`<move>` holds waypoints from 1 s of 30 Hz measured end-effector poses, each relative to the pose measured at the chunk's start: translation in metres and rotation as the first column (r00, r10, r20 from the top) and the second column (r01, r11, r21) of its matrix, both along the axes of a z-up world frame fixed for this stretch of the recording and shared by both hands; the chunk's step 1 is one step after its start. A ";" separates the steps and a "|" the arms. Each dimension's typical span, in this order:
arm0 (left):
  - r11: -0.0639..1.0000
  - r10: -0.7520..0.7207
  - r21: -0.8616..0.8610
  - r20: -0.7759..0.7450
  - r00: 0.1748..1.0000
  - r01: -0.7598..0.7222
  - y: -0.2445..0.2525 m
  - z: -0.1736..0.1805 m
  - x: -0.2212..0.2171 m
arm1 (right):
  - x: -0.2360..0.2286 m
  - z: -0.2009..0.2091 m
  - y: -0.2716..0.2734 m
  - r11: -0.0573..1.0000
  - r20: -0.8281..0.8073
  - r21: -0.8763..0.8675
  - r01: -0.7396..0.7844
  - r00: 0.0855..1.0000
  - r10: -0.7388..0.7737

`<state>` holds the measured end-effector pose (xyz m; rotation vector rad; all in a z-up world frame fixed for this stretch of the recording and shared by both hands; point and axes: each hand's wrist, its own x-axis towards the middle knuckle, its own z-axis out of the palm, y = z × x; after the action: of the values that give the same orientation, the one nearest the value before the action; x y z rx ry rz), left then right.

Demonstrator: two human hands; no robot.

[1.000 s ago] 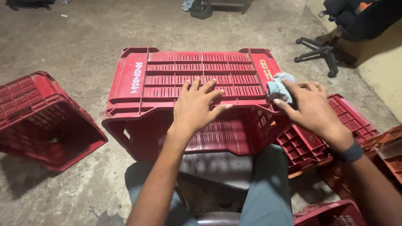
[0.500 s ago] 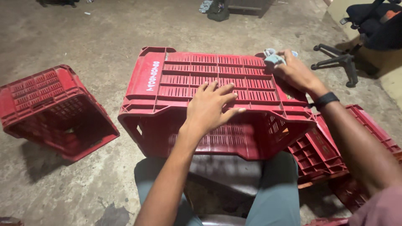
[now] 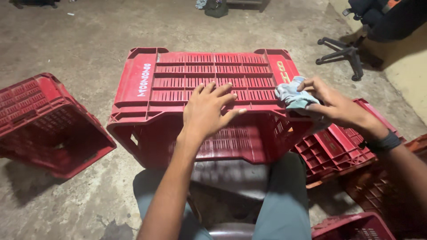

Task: The person wipes the exterior and interior surfaces of a red plastic crate using a blue cloth. The person turns the crate over to clean different sides and continues wiping the inside surfaces.

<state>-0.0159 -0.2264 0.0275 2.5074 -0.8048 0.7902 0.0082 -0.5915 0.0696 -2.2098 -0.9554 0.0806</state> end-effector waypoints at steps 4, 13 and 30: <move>1.000 0.011 0.004 -0.024 1.000 -0.011 0.001 0.002 -0.004 | -0.028 0.000 0.044 0.895 0.075 -0.021 0.445 0.893 -0.443; 0.998 0.049 0.029 0.013 0.999 -0.050 0.001 -0.008 0.000 | -0.062 -0.041 0.192 0.884 0.445 0.289 0.368 0.766 -0.464; 0.958 -0.105 -0.278 -0.118 0.987 0.069 0.066 0.035 -0.023 | -0.082 -0.035 0.098 0.855 0.570 0.125 0.503 0.669 -0.477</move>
<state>-0.0387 -0.1605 0.0621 2.2369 -0.7037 0.6488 -0.0737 -0.4935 0.0348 -2.5066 -0.6066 -0.8975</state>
